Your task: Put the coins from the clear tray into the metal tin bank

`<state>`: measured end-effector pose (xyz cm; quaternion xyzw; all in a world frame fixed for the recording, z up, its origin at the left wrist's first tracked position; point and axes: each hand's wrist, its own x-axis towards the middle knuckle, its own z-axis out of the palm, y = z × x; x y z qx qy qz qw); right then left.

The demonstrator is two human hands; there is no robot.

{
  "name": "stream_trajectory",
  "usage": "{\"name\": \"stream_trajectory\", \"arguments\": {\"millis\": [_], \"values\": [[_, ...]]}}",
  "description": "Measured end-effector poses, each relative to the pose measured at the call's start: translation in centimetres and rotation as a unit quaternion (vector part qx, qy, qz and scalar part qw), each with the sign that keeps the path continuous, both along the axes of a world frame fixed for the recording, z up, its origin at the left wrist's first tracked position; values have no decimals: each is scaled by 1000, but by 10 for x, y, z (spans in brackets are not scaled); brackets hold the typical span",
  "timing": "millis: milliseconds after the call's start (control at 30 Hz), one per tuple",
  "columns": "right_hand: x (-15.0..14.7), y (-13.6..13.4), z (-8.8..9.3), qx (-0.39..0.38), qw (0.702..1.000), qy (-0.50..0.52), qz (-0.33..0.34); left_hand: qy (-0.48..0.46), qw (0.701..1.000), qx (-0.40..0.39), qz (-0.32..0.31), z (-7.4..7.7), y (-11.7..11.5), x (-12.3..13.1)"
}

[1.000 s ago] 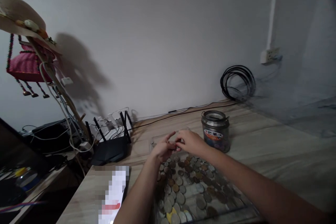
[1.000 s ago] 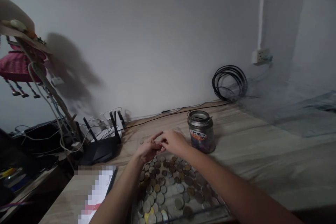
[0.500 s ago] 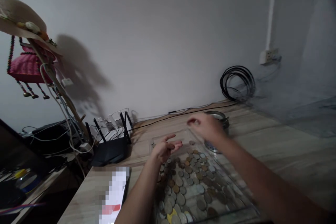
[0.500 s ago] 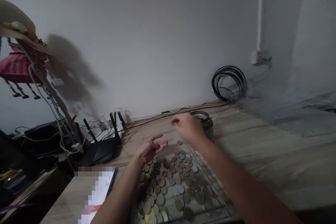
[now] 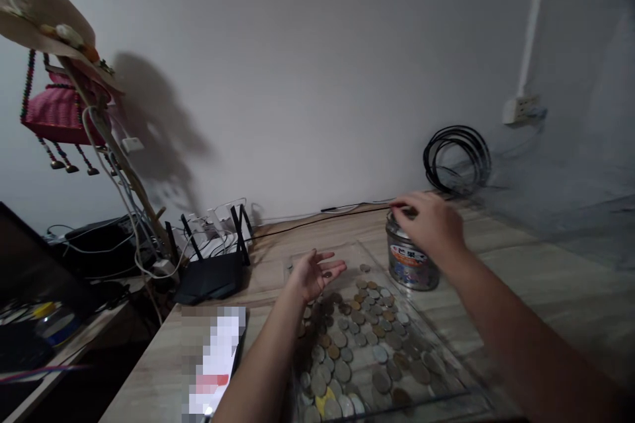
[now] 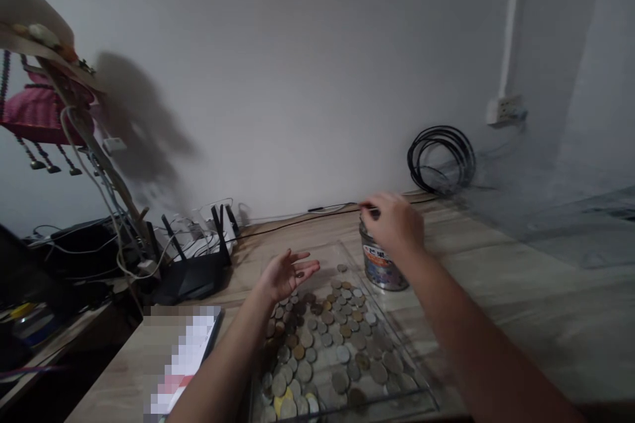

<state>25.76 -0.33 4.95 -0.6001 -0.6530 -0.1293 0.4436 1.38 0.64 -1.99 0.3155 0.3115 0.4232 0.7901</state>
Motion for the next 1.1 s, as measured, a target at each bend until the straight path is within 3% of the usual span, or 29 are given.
{"name": "stream_trajectory", "arguments": {"millis": [67, 133, 200, 267, 400, 500, 567, 633, 700, 767, 833, 967, 1033, 1100], "values": [[-30, -7, -10, -29, 988, -40, 146, -13, 1000, 2, -2, 1, 0, -1], [-60, -13, -25, -92, 946, -114, 290, -18, 1000, 10, 2, 2, 1, 0], [-82, -16, -40, -126, 907, -171, 364, -20, 1000, 22, 0, 3, 0, 1], [-92, -17, -48, -144, 893, -186, 383, -19, 999, 34, -14, 4, -2, 3], [-77, -15, -37, -128, 925, -132, 332, 5, 998, 55, -42, 3, -5, 7], [-40, -9, -15, -41, 980, -47, 191, 70, 995, 63, -25, 1, -4, 8], [-11, -3, -3, -11, 997, -21, 70, 101, 993, 67, -6, 0, -2, 6], [15, 5, 3, -58, 998, -28, -27, 110, 990, 82, 26, 0, -1, 5], [32, 12, 4, -134, 988, -32, -74, 122, 984, 108, 75, -1, 0, 4], [41, 17, 2, -184, 979, -34, -79, 151, 973, 134, 116, -1, 0, 3], [42, 18, 0, -187, 979, -41, -68, 181, 959, 154, 152, 0, 0, 1], [28, 12, 0, -20, 999, -14, -38, 228, 926, 185, 238, 2, 4, -7], [11, 9, -5, 53, 999, 11, 8, 304, 891, 219, 255, 0, 7, -12], [-13, 8, -16, 21, 995, -8, 100, 436, 823, 283, 230, -6, 10, -15]]}}
